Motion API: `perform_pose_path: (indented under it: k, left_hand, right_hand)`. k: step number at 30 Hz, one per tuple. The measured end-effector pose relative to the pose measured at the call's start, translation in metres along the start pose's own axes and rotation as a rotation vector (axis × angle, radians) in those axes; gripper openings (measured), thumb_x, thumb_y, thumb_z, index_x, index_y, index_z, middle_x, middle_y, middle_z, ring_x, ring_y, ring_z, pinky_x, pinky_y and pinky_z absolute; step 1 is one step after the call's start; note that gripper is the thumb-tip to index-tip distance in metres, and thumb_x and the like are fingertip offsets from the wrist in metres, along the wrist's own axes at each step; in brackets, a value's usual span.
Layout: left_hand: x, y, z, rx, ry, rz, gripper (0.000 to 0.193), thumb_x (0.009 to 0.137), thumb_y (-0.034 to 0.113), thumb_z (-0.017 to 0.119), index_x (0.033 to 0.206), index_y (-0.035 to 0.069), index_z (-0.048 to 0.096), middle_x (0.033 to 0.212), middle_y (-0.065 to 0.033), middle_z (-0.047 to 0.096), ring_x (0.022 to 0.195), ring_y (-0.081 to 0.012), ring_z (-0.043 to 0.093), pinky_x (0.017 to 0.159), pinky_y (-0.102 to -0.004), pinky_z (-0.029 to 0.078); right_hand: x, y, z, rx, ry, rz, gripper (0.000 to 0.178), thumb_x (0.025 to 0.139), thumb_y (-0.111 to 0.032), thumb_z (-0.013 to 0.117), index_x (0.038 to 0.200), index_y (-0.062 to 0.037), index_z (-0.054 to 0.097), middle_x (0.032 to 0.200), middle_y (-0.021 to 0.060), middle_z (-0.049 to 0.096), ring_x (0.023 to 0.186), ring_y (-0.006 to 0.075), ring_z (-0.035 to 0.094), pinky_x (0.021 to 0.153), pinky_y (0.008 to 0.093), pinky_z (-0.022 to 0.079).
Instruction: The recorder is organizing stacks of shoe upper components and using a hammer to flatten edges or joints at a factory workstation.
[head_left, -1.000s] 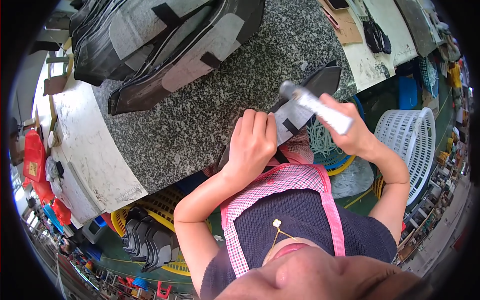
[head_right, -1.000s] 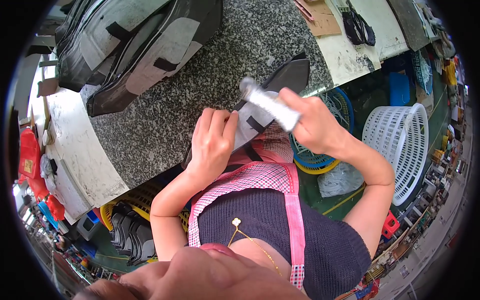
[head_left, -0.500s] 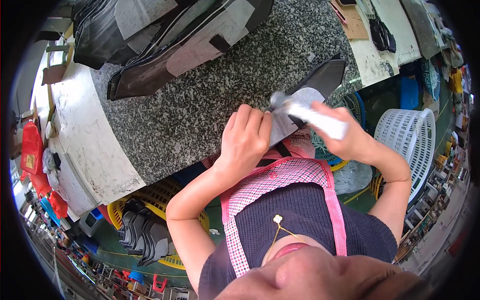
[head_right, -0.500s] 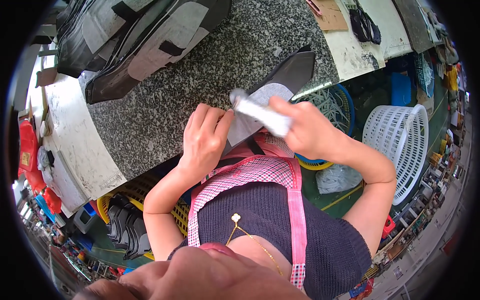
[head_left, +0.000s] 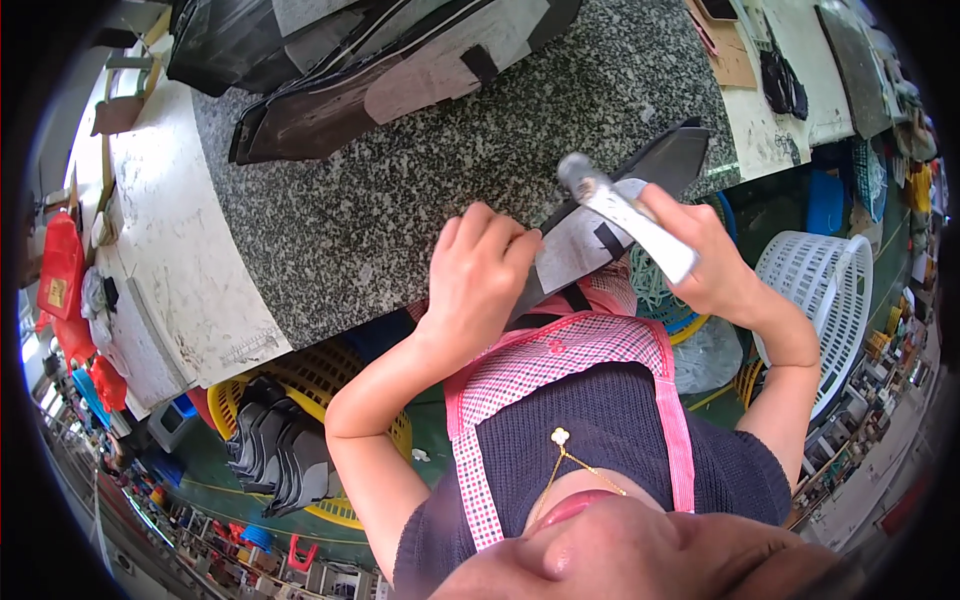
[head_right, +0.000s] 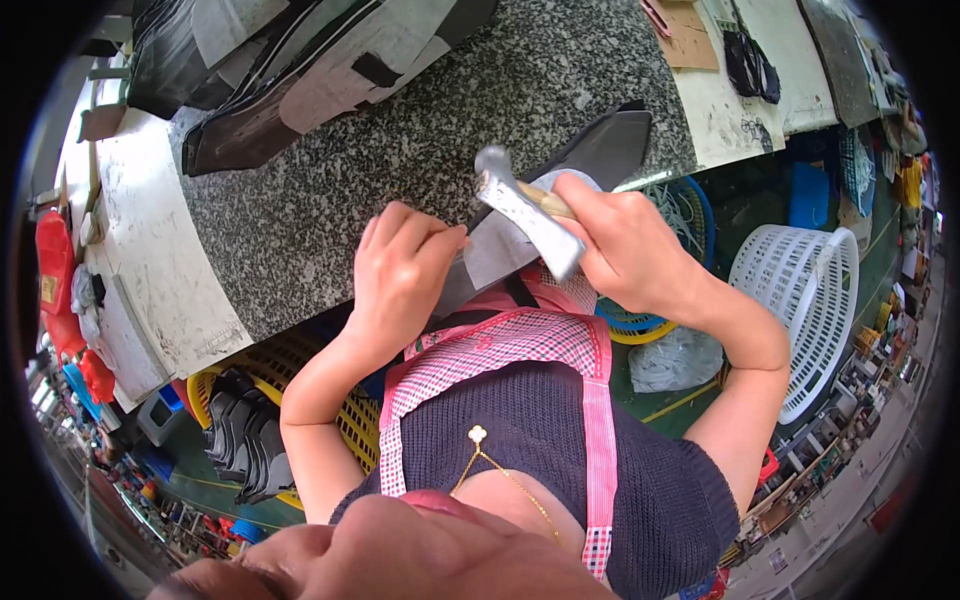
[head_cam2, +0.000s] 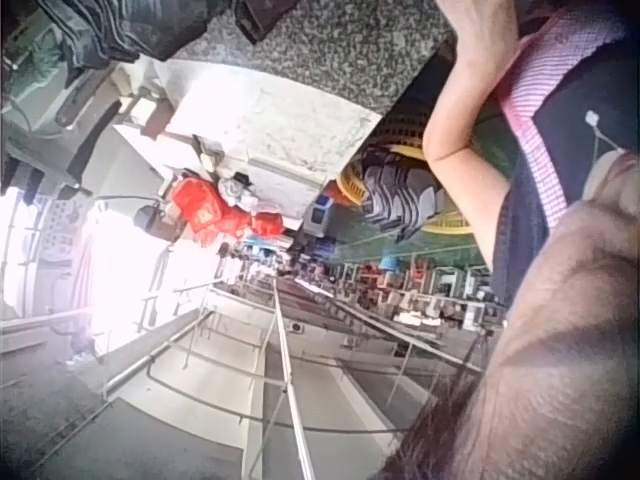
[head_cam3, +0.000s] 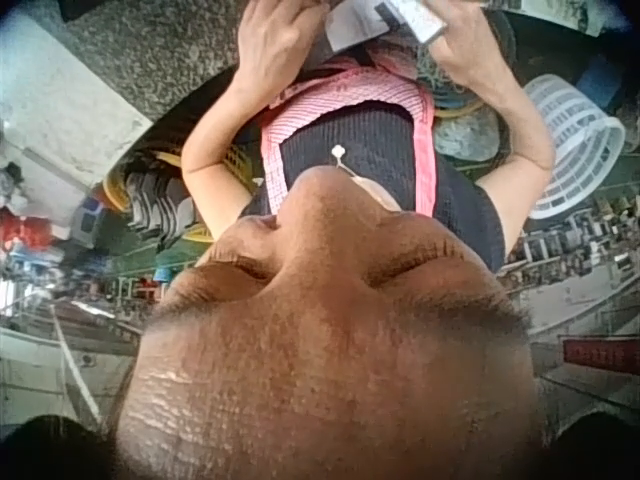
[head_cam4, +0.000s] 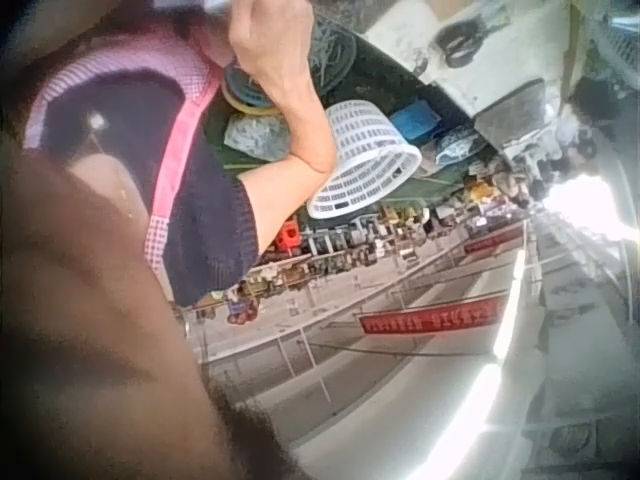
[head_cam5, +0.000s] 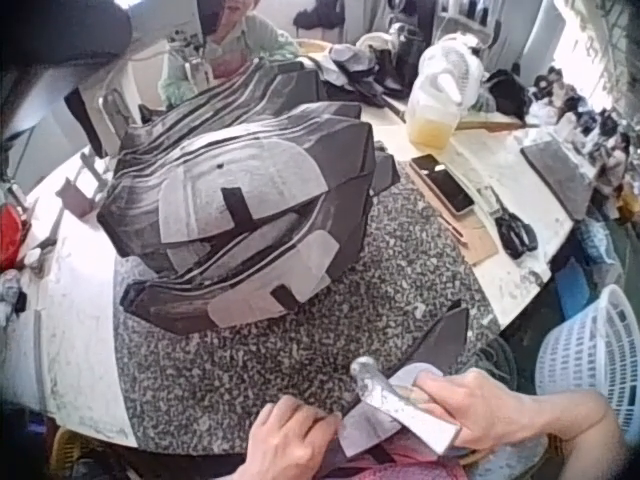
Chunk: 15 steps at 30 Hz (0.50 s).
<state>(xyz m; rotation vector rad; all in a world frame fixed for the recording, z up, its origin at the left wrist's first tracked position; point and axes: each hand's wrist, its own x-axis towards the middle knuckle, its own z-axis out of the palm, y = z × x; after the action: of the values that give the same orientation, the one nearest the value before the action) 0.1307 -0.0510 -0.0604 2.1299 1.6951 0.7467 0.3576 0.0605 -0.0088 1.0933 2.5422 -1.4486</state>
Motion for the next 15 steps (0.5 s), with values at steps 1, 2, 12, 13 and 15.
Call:
perform_pose_path:
  k: [1,2,12,13,15]
  left_hand:
    - [-0.004,0.001,0.002,0.043,0.019,0.055,0.022,0.07,0.005,0.068,0.093,0.002,0.069,0.086,-0.006,0.061,0.083,-0.0247,0.058,0.072,-0.0371,0.049]
    - [-0.006,0.001,0.004,0.045,0.018,0.049,0.022,0.07,0.005,0.068,0.093,0.002,0.069,0.086,-0.006,0.061,0.083,-0.0247,0.058,0.072,-0.0371,0.049]
    - [0.021,0.004,0.03,0.06,0.117,0.132,0.034,0.069,0.006,0.062,0.102,0.001,0.066,0.094,-0.0074,0.059,0.084,-0.0246,0.057,0.069,-0.0341,0.051]
    - [0.029,0.005,0.029,0.041,0.085,0.1,0.027,0.072,0.006,0.066,0.098,0.002,0.068,0.09,-0.0072,0.061,0.084,-0.0256,0.058,0.07,-0.0347,0.051]
    - [0.037,0.004,0.019,-0.047,0.027,0.017,0.022,0.073,0.007,0.068,0.095,0.002,0.069,0.087,-0.0075,0.061,0.084,-0.0265,0.058,0.07,-0.0352,0.051]
  right_hand:
    - [-0.003,-0.004,0.0,0.002,0.076,-0.088,0.015,0.09,-0.011,0.057,0.096,0.0008,0.05,0.069,0.021,0.057,0.063,0.0424,0.061,0.053,0.046,0.045]
    - [-0.006,-0.009,0.0,0.005,0.153,-0.176,0.016,0.091,-0.012,0.058,0.097,0.0002,0.049,0.07,0.0208,0.058,0.063,0.0419,0.061,0.053,0.0458,0.045]
    - [-0.019,-0.005,-0.006,0.085,0.224,0.022,0.02,0.086,-0.006,0.053,0.104,0.0036,0.051,0.071,0.0256,0.059,0.073,0.0465,0.061,0.061,0.0426,0.049]
    - [-0.017,0.003,-0.001,-0.013,0.172,0.014,0.02,0.086,-0.006,0.053,0.104,0.0034,0.05,0.07,0.0265,0.058,0.072,0.0467,0.061,0.061,0.0453,0.049]
    - [-0.017,0.021,0.014,-0.143,0.144,-0.009,0.02,0.083,-0.005,0.052,0.102,0.0021,0.048,0.069,0.0281,0.057,0.07,0.0472,0.06,0.06,0.0523,0.046]
